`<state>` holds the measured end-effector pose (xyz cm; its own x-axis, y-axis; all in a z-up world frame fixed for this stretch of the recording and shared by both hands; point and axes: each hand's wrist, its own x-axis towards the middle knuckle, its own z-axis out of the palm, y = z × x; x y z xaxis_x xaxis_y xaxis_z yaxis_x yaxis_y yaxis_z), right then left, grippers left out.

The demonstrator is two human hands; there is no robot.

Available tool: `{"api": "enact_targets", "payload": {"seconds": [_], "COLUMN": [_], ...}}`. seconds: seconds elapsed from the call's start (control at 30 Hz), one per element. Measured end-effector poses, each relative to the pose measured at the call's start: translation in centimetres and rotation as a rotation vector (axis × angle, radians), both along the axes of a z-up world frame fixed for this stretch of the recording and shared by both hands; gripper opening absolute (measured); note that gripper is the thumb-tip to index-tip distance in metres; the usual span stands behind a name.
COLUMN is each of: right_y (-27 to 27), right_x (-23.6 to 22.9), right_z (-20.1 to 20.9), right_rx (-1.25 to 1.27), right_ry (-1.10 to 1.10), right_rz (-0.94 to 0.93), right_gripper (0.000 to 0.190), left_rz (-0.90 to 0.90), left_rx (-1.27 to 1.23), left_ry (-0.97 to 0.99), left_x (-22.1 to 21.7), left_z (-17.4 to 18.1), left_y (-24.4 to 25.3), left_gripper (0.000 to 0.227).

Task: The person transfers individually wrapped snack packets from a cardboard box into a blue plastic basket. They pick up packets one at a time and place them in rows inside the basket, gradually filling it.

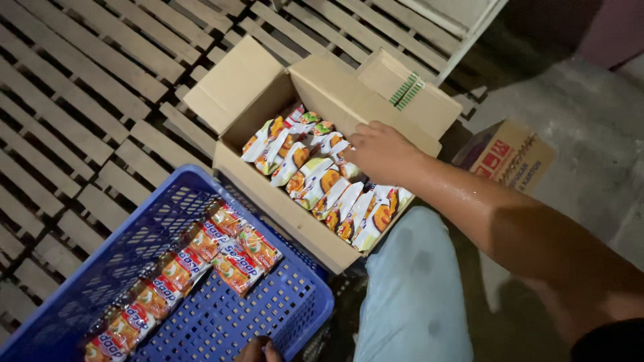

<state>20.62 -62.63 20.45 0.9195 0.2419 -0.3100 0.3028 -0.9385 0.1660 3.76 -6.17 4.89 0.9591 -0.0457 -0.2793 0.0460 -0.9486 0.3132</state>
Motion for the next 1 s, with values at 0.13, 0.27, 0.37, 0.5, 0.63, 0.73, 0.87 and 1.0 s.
{"api": "enact_targets", "payload": {"seconds": [0.13, 0.27, 0.37, 0.5, 0.63, 0.73, 0.87, 1.0], "right_y": [-0.5, -0.7, 1.6, 7.1, 13.0, 17.4, 22.8, 27.0], "right_x": [-0.3, -2.6, -5.0, -8.2, -11.3, -12.4, -14.4, -15.2], "right_z": [3.9, 6.4, 9.6, 12.7, 15.1, 15.1, 14.4, 13.2], "right_rx": [0.108, 0.1, 0.3, 0.62, 0.849, 0.903, 0.951, 0.965], "right_ry": [-0.039, -0.206, -0.466, -0.77, -0.759, -0.734, -0.664, -0.645], "right_rz": [-0.1, -0.152, -0.026, 0.222, 0.375, 0.479, 0.547, 0.581], "right_gripper": [0.053, 0.053, 0.049, 0.028, 0.034, 0.043, 0.034, 0.026], "left_rz": [-0.05, 0.033, 0.077, 0.094, -0.024, 0.09, 0.335, 0.799], "left_rx": [-0.095, 0.069, 0.146, -0.278, -0.864, -1.33, -1.546, -1.806], "left_ry": [-0.043, 0.187, 0.279, 0.313, 0.277, 0.452, 0.461, 0.527], "left_x": [1.2, 2.8, 3.3, 3.2, 2.8, 2.5, 3.2, 3.6], "left_z": [6.1, 14.3, 16.8, 15.1, 18.4, 24.6, 29.5, 31.3], "left_y": [-2.7, -6.6, -7.6, -5.9, -7.6, -10.5, -12.9, -12.0], "left_gripper": [0.021, 0.024, 0.031, 0.018, 0.028, 0.062, 0.058, 0.063]}}
